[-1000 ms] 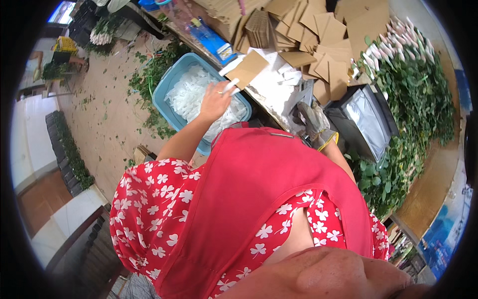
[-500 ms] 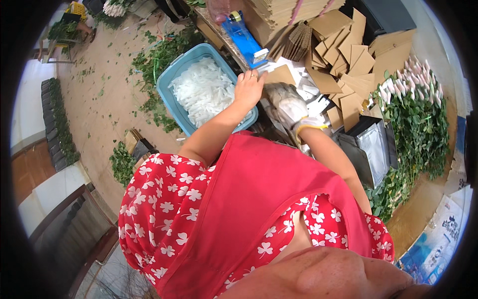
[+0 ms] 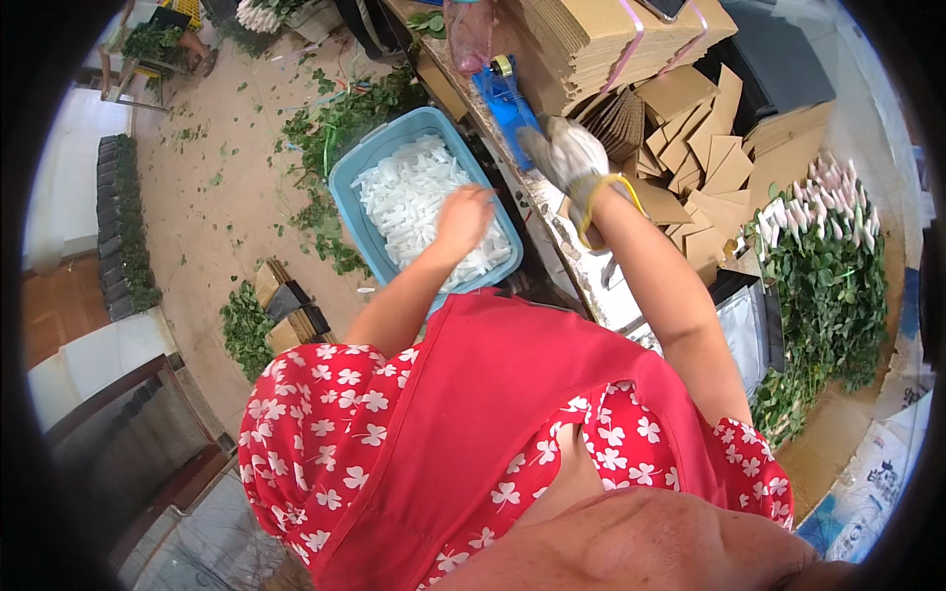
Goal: The person arranges white tulips and green leaves into a black plastic tray, then wraps the tray with aluminum foil and places it into a cardboard box. The person repeats this process with another tray of red roses.
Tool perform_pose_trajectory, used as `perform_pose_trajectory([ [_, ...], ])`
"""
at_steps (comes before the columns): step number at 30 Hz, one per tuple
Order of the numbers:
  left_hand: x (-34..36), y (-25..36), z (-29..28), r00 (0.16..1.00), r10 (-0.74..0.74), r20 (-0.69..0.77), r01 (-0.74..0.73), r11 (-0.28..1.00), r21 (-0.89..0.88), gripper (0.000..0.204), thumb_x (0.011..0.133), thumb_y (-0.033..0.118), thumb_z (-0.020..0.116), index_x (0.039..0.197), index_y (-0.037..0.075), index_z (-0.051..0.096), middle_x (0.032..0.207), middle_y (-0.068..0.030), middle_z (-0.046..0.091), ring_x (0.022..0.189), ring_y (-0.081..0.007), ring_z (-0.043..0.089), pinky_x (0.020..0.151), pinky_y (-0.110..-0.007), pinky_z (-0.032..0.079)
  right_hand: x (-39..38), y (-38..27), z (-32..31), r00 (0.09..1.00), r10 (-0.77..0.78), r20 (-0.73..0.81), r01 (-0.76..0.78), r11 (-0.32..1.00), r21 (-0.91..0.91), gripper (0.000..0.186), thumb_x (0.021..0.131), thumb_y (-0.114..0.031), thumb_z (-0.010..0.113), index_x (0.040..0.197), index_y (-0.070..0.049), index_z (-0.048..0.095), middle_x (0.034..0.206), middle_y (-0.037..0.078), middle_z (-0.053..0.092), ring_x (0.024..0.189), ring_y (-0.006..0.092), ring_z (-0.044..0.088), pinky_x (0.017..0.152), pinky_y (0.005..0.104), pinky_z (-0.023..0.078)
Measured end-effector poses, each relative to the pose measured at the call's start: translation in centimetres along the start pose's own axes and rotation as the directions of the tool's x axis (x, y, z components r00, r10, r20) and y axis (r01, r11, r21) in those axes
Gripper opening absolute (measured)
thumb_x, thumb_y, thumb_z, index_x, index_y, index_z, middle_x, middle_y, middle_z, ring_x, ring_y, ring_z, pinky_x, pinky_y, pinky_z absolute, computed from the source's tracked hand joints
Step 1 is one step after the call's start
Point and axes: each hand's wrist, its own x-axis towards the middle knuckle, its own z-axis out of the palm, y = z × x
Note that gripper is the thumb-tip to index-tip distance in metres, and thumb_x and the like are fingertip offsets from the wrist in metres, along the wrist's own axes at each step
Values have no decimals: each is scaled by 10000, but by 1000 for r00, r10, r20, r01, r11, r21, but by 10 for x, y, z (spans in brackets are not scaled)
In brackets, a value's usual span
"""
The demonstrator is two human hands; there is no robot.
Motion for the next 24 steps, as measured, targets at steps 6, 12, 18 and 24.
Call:
perform_pose_trajectory([
  [6, 62, 46, -6, 926, -122, 357, 322, 748, -580, 339, 972, 200, 581, 1250, 10, 622, 1224, -126, 662, 1165, -240, 593, 1000, -323, 441, -62, 1, -31, 999, 2, 39, -26, 779, 627, 395, 804, -215, 628, 1169, -68, 655, 1009, 144, 660, 950, 302, 628, 838, 377, 488],
  [12, 72, 51, 20, 899, -294, 325, 425, 403, -811, 483, 956, 367, 636, 1204, -48, 643, 1178, -96, 670, 1098, -139, 575, 987, -292, 420, -202, 92, 26, 994, -72, 82, 3, 767, 642, 207, 938, -122, 534, 1057, -23, 671, 940, 103, 682, 863, 226, 652, 741, 332, 527],
  [18, 73, 71, 25, 823, -522, 224, 393, 239, -888, 271, 916, 69, 650, 1110, -120, 629, 1056, -203, 692, 932, -248, 690, 812, -327, 559, -203, 73, 9, 768, 311, 560, -639, 318, 700, 314, 857, -338, 604, 915, -50, 714, 826, 121, 688, 773, 266, 651, 679, 387, 496],
  [24, 73, 109, 53, 412, -517, 750, 834, -118, -539, 284, 997, 188, 492, 1241, 67, 573, 1275, -58, 595, 1194, -225, 555, 1013, -423, 449, -278, 134, 6, 992, 118, -53, -81, 888, 453, 304, 833, -291, 561, 925, -42, 708, 965, 189, 689, 935, 343, 656, 824, 438, 499],
])
